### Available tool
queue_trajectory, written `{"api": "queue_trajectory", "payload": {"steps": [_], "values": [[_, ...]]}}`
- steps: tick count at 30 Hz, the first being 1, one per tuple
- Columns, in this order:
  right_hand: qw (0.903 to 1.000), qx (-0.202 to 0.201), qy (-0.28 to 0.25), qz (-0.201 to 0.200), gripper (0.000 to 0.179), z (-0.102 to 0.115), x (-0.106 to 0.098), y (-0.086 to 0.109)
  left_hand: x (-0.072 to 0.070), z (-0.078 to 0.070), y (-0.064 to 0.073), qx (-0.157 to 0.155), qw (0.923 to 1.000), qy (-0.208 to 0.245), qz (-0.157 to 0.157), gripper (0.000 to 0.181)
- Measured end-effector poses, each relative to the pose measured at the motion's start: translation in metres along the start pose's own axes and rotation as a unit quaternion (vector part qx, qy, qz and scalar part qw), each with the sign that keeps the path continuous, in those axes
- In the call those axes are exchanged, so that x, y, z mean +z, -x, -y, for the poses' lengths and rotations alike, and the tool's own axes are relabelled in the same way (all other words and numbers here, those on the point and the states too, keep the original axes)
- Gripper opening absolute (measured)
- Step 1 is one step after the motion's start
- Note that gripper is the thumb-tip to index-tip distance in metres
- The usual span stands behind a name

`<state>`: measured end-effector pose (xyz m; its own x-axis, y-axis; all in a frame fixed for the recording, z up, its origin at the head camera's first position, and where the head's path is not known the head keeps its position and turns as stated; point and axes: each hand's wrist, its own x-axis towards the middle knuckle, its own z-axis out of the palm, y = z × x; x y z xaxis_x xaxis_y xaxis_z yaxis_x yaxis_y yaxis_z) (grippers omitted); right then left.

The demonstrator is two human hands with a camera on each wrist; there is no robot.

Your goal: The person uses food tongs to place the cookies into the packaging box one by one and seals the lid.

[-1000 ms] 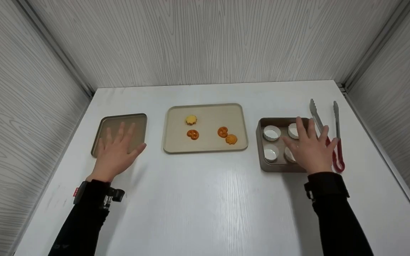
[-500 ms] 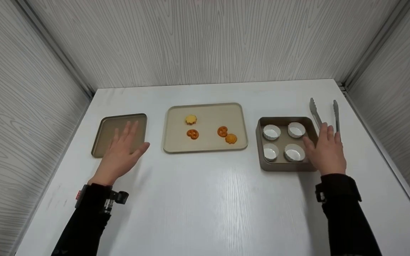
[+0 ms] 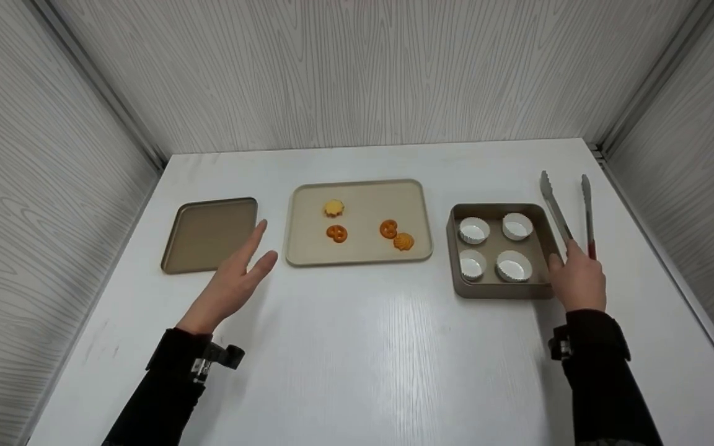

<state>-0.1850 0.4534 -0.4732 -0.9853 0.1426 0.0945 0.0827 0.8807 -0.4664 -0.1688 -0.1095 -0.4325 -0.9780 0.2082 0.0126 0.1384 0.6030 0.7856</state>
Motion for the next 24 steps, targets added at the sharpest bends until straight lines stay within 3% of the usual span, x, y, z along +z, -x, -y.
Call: {"api": "queue_trajectory", "payload": {"steps": [6,13,24], "values": [[0.9993,0.029,-0.004,0.024,0.052,-0.007,0.004,0.000,0.017,-0.007,0.002,0.004,0.9968,0.078,0.021,0.078],[0.9979,0.051,-0.007,0.039,0.050,-0.012,0.007,0.005,0.040,-0.010,0.001,0.014,0.9894,0.136,0.051,0.077],[0.9996,0.019,-0.007,0.018,0.043,-0.009,0.008,0.010,0.087,-0.022,-0.005,-0.006,0.9806,0.177,0.085,0.075]]}}
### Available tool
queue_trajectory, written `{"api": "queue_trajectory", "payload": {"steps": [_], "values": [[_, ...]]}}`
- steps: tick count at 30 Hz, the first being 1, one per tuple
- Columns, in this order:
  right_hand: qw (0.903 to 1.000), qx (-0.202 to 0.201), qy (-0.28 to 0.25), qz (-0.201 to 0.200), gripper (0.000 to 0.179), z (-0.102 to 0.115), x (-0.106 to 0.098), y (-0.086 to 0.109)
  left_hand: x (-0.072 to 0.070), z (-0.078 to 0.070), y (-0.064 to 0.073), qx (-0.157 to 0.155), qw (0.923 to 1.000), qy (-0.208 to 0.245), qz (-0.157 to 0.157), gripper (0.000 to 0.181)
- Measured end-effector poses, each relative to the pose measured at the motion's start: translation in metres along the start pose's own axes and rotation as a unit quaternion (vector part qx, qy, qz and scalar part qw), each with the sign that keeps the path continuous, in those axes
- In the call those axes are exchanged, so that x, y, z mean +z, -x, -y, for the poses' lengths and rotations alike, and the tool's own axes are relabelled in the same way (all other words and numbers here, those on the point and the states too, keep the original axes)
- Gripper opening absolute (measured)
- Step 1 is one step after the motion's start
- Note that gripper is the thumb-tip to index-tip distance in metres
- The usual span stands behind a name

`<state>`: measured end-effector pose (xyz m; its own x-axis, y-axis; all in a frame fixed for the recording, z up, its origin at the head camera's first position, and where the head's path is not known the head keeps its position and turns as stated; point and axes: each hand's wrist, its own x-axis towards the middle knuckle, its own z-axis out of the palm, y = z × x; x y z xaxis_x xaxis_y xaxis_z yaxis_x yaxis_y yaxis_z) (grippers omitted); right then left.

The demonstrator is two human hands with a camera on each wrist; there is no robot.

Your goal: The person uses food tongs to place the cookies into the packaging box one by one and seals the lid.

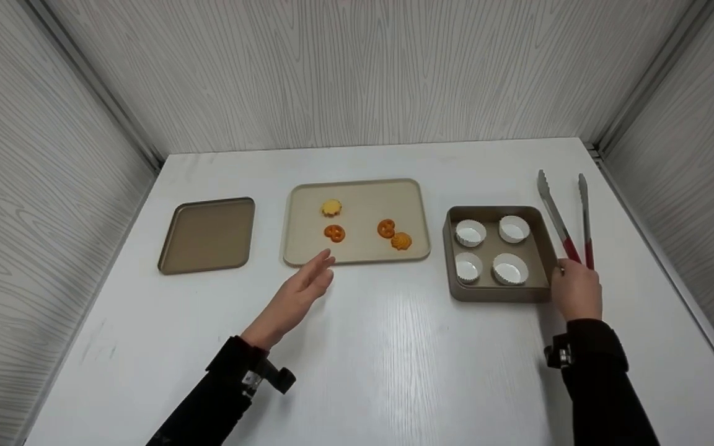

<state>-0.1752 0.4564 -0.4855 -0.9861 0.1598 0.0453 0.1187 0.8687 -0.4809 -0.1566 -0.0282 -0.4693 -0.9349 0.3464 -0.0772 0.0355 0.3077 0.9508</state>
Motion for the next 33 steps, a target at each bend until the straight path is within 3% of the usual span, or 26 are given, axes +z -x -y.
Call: {"api": "queue_trajectory", "payload": {"steps": [13,22,27,33], "values": [[0.9998,-0.007,-0.013,-0.015,0.039,0.004,0.002,0.026,0.055,0.008,-0.009,-0.016,0.9973,0.056,0.046,0.072],[0.9970,-0.035,-0.016,-0.067,0.033,0.024,0.008,0.048,0.084,0.006,-0.012,-0.021,0.9922,0.097,0.076,0.077],[0.9887,-0.084,-0.035,-0.119,0.029,0.045,0.016,0.057,0.093,0.001,-0.016,-0.044,0.9844,0.160,0.059,0.085],[0.9780,-0.139,-0.046,-0.148,0.026,0.072,0.029,0.068,0.097,-0.005,-0.017,-0.061,0.9655,0.253,0.014,0.094]]}}
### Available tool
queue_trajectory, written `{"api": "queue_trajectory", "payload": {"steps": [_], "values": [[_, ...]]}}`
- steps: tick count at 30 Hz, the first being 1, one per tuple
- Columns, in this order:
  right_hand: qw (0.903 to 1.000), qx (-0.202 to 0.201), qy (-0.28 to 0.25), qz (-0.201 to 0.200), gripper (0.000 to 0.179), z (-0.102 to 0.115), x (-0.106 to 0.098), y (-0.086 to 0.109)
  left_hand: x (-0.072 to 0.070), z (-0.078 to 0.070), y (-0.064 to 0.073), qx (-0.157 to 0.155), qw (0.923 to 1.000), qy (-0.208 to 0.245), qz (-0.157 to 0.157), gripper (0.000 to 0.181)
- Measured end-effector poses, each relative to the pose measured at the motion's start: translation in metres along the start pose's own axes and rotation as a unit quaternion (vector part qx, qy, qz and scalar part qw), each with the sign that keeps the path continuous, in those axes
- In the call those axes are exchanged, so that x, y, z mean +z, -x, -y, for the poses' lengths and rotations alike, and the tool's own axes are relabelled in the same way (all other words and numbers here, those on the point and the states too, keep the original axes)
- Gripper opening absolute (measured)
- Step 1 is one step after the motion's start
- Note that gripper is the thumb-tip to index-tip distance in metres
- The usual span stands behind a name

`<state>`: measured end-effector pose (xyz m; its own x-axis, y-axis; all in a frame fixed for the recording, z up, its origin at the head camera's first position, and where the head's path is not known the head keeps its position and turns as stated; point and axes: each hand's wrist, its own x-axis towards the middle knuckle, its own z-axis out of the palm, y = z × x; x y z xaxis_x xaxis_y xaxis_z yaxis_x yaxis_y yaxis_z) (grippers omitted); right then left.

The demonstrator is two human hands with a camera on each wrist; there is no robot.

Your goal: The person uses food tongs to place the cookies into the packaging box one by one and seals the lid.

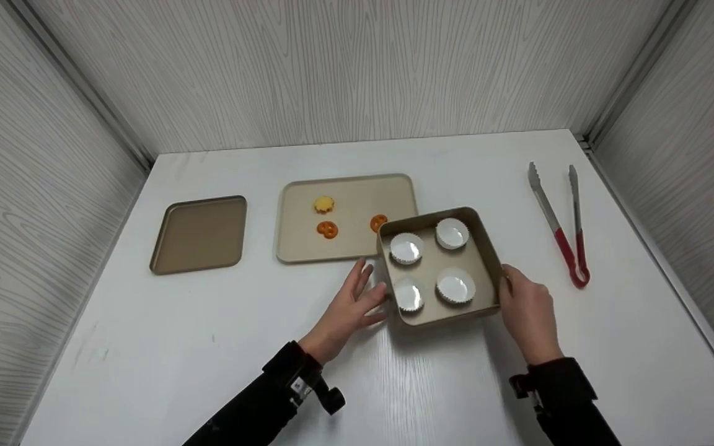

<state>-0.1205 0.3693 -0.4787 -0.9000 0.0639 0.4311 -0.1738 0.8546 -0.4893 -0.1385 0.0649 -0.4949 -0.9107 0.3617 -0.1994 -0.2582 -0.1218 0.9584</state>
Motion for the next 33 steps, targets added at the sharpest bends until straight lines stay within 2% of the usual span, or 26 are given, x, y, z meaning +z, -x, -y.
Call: {"api": "queue_trajectory", "payload": {"steps": [3,10,14,19,26,33], "values": [[0.9999,-0.014,-0.002,-0.001,0.025,0.014,0.006,0.002,-0.002,-0.002,0.001,0.014,0.9997,0.009,-0.019,0.094],[0.9992,-0.040,-0.005,-0.004,0.026,0.034,0.012,0.009,-0.011,-0.003,0.004,0.059,0.9941,-0.063,-0.066,0.089],[0.9993,-0.031,-0.015,0.016,0.025,0.040,0.009,0.009,-0.015,-0.005,0.007,0.070,0.9911,-0.073,-0.087,0.088],[0.9978,-0.005,-0.036,0.054,0.028,0.044,0.003,0.005,-0.024,-0.003,0.013,0.062,0.9883,-0.073,-0.118,0.084],[0.9953,0.023,-0.061,0.072,0.042,0.031,-0.011,-0.012,-0.043,-0.001,0.025,0.068,0.9857,-0.068,-0.138,0.077],[0.9969,0.048,-0.019,0.060,0.052,0.003,-0.021,-0.033,-0.063,-0.001,0.041,0.076,0.9793,-0.105,-0.156,0.074]]}}
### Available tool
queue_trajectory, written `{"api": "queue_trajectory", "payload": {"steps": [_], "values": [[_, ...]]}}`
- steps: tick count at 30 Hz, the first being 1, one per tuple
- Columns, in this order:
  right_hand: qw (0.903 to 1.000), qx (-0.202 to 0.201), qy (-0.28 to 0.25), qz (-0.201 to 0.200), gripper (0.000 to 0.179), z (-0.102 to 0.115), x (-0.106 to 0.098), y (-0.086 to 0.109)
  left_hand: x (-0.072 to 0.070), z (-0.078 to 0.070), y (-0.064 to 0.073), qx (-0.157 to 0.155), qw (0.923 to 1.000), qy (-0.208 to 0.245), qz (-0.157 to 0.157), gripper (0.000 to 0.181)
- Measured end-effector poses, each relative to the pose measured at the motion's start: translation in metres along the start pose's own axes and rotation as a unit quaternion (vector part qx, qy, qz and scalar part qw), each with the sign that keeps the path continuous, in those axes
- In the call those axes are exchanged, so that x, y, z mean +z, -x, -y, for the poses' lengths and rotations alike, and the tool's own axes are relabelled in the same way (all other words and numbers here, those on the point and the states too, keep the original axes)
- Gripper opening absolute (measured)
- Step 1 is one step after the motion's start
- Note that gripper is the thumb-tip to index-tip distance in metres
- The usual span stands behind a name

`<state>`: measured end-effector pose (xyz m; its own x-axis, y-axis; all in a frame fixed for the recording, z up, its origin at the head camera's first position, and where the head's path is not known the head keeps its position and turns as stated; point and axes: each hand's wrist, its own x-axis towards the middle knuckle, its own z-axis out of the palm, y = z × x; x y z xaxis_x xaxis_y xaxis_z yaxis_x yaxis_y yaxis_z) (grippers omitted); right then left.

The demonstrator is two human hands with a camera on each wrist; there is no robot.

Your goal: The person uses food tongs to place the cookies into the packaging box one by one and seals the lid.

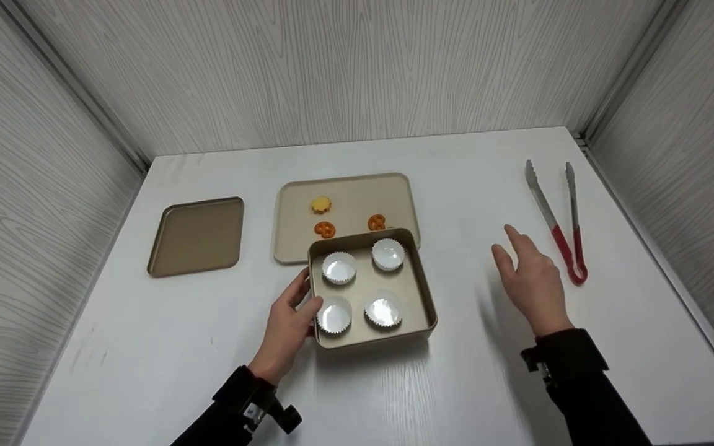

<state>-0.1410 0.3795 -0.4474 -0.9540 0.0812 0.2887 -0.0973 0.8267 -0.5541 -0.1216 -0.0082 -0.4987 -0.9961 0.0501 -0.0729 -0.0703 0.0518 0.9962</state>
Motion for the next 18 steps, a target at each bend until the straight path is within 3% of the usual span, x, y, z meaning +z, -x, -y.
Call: {"api": "queue_trajectory", "payload": {"steps": [7,18], "values": [[0.9991,0.037,-0.011,0.015,0.062,-0.026,-0.009,-0.021,-0.019,0.002,0.008,-0.015,0.9998,-0.001,0.013,0.072],[0.9964,0.072,0.017,0.042,0.077,-0.066,-0.013,-0.045,-0.040,0.009,0.013,0.004,0.9986,-0.051,-0.014,0.065]]}}
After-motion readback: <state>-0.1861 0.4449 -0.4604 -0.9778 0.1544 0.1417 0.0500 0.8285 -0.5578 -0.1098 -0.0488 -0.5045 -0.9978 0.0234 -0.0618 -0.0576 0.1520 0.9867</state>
